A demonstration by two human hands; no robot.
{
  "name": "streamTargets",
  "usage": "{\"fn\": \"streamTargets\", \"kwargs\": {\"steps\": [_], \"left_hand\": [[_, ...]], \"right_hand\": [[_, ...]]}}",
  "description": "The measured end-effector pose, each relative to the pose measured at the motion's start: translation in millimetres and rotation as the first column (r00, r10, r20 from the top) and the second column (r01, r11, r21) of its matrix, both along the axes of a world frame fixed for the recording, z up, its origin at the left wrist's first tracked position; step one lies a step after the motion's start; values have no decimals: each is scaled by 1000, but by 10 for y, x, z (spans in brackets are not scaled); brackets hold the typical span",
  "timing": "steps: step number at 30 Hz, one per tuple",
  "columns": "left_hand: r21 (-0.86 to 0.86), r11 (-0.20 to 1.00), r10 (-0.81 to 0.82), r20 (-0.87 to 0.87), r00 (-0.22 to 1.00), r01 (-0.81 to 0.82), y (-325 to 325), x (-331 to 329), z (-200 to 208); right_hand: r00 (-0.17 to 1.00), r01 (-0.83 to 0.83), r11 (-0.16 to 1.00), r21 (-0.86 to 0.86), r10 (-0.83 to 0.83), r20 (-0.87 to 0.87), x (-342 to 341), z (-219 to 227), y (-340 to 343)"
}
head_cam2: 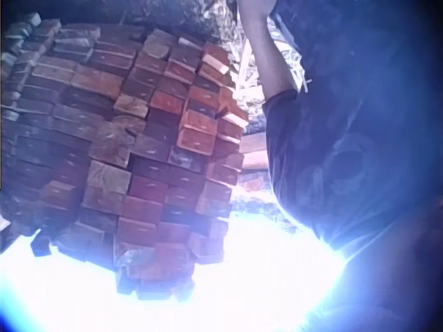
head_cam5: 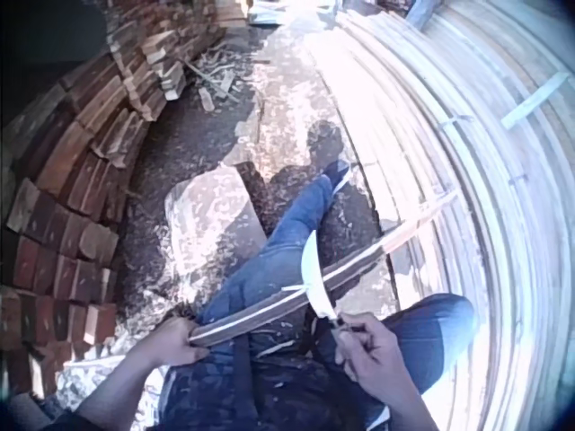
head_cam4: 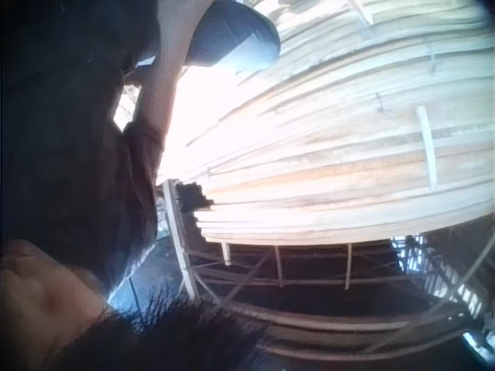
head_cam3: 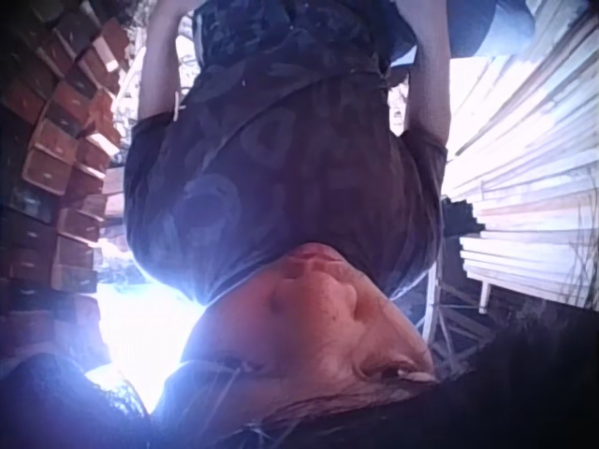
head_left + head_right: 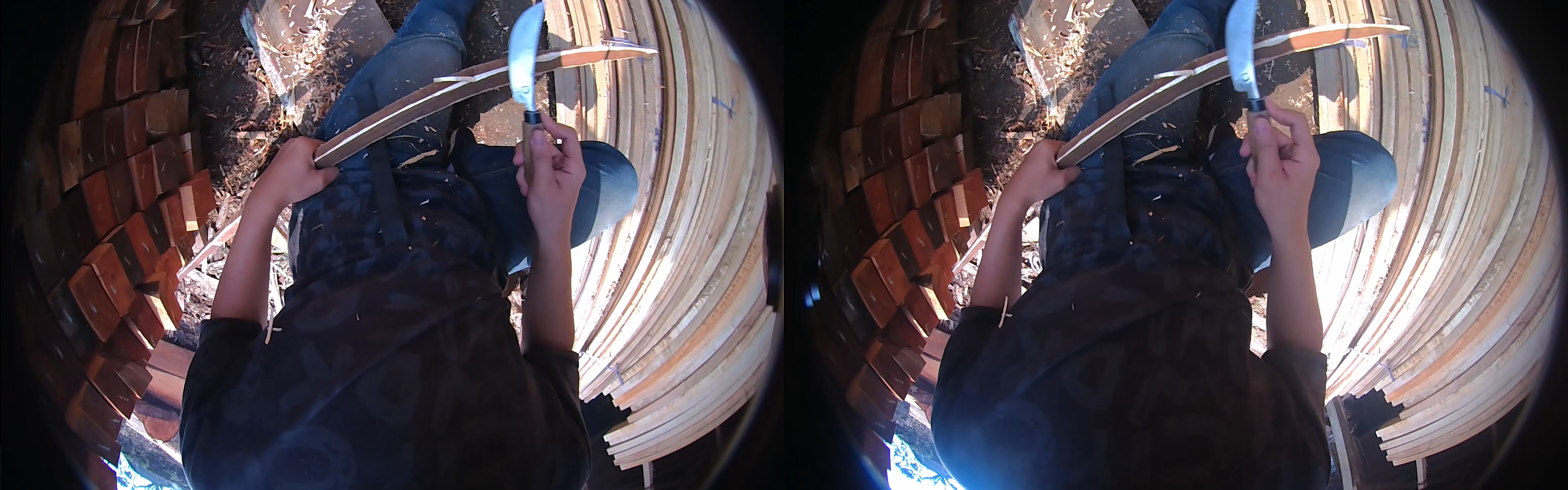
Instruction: The person sits on the ground and uses a curved knife to shave thin strips from a long wooden plank resting on their lap. They hold the plank with one hand and repeatedly scrape along its length with the knife, producing wood shavings that fall to the ground.
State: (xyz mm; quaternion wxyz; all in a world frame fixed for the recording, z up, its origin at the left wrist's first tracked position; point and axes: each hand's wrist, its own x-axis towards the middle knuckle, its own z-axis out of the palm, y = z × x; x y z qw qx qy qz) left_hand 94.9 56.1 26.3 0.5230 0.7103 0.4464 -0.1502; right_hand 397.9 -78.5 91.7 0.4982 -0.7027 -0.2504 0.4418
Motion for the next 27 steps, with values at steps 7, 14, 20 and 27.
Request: {"fn": "streamTargets", "kwargs": {"steps": [7, 14, 20, 27], "left_hand": [[33, 999, 30, -5, 1000, -29, 4, -20, -35], [23, 999, 30, 10, 1000, -30, -16, -18, -16], [12, 999, 34, -39, 999, -33, -7, 12, 12], [46, 996, 75, -27, 997, -74, -63, -47, -53]], "right_hand": [[959, -265, 941, -213, 235, -156, 35, 50, 75], [669, -41, 999, -29, 6, -744, 29, -220, -96], [989, -104, 988, -111, 91, -118, 8, -126, 10], [942, -252, 956, -150, 207, -263, 14, -100, -16]]}}
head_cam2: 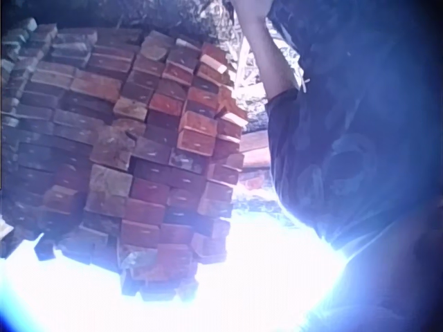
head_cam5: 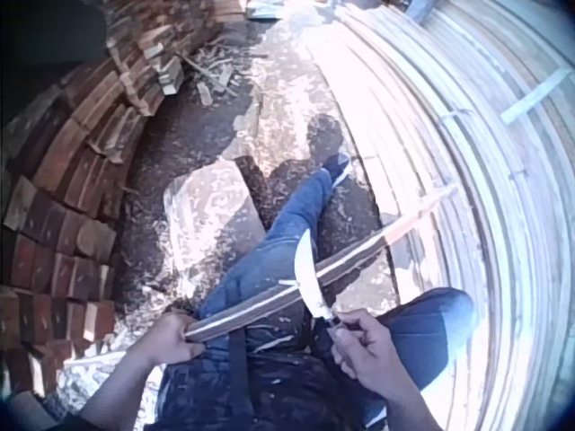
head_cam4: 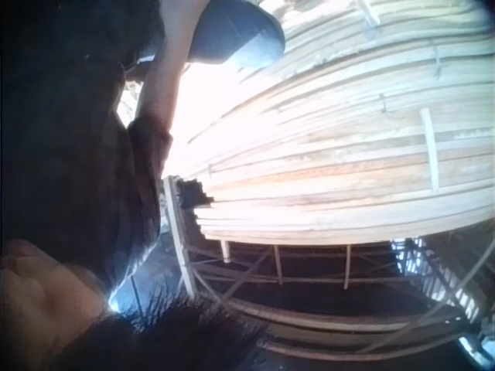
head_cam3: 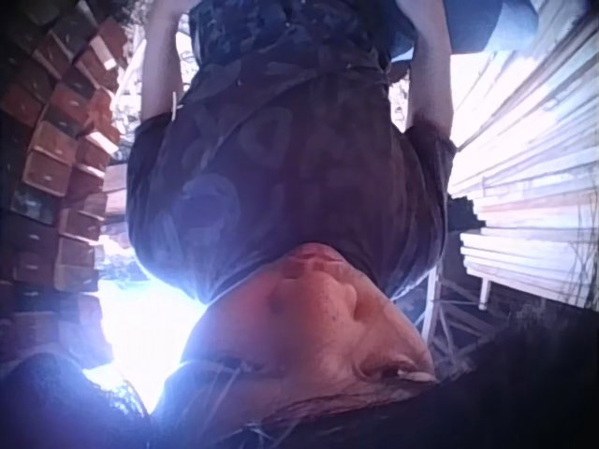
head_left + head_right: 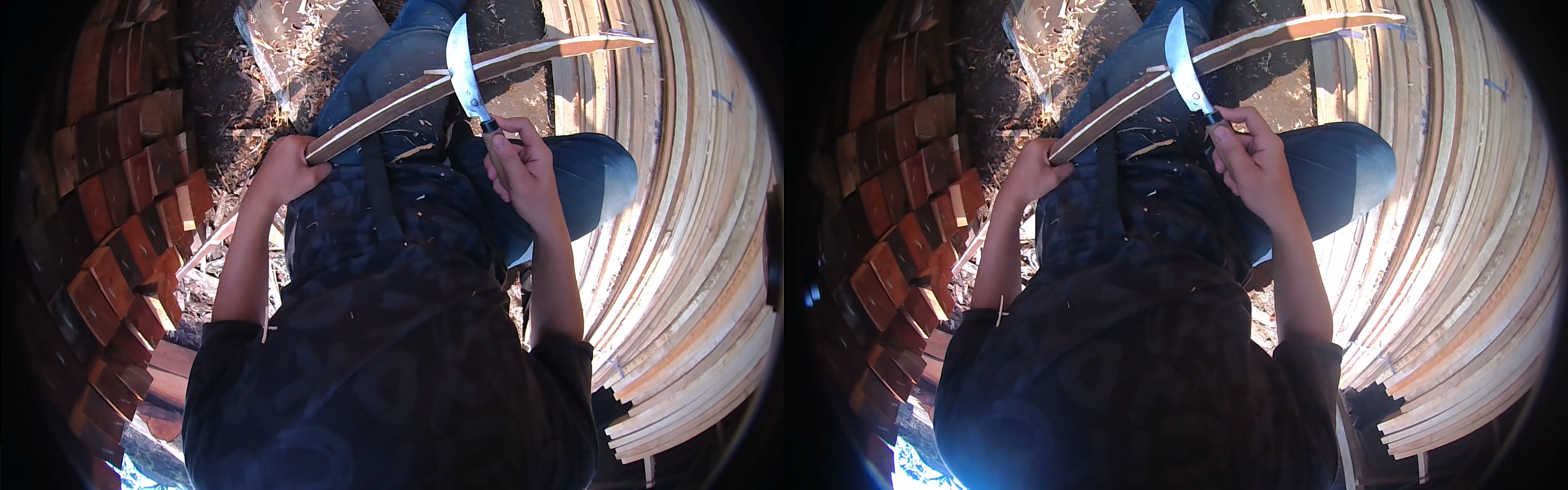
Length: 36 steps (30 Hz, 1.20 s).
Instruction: The person sits on the ground and uses a curved knife to shave thin strips from a long wooden plank resting on their lap. They hold the plank with one hand and repeatedly scrape along its length with the knife, producing wood shavings that fall to the ground.
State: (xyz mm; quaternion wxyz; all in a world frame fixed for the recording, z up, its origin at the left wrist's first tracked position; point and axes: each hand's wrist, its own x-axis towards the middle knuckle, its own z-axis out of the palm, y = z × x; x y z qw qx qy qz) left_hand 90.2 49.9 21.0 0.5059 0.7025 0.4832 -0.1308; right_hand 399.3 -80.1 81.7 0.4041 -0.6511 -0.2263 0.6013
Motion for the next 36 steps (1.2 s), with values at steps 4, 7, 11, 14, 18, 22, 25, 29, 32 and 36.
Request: {"fn": "streamTargets", "kwargs": {"steps": [4, 7, 11, 14, 18, 22, 25, 29, 32, 36], "left_hand": [[54, 985, 159, 82, 984, -163, -59, -77, 65], [48, 973, 216, 163, 963, -226, -57, -283, 32], [9, 990, 139, 19, 990, -140, -12, -562, 43], [4, 1000, 31, -170, 985, -30, -4, -728, 52], [192, 981, 31, -175, 984, 4, -191, -709, 3], [105, 991, 96, -155, 983, -81, -171, -742, -226], [100, 993, 75, -144, 987, -61, -119, -749, -211], [75, 996, 67, -205, 977, -52, -144, -767, -227], [47, 996, 79, -199, 977, -71, -141, -737, -195], [81, 995, 75, -194, 978, -60, -163, -688, -141]], "right_hand": [[999, 25, 1000, -15, -25, 22, -50, -8, 8], [999, 31, 999, -27, -31, 16, -76, -116, -10], [999, 36, 999, -8, -36, 15, -52, -219, -26], [1000, 9, 1000, 9, -9, 30, 25, -248, -4], [996, -24, 999, 44, 20, 87, 85, -266, 13], [994, 63, 994, 88, -70, 86, 121, -266, 46], [986, 49, 990, 129, -69, 150, 165, -220, 103], [965, 200, 960, 196, -228, 132, 274, -141, 206], [929, 301, 940, 163, -327, 171, 186, -57, 278], [998, -54, 996, -69, 56, 27, 103, -25, 119]]}}
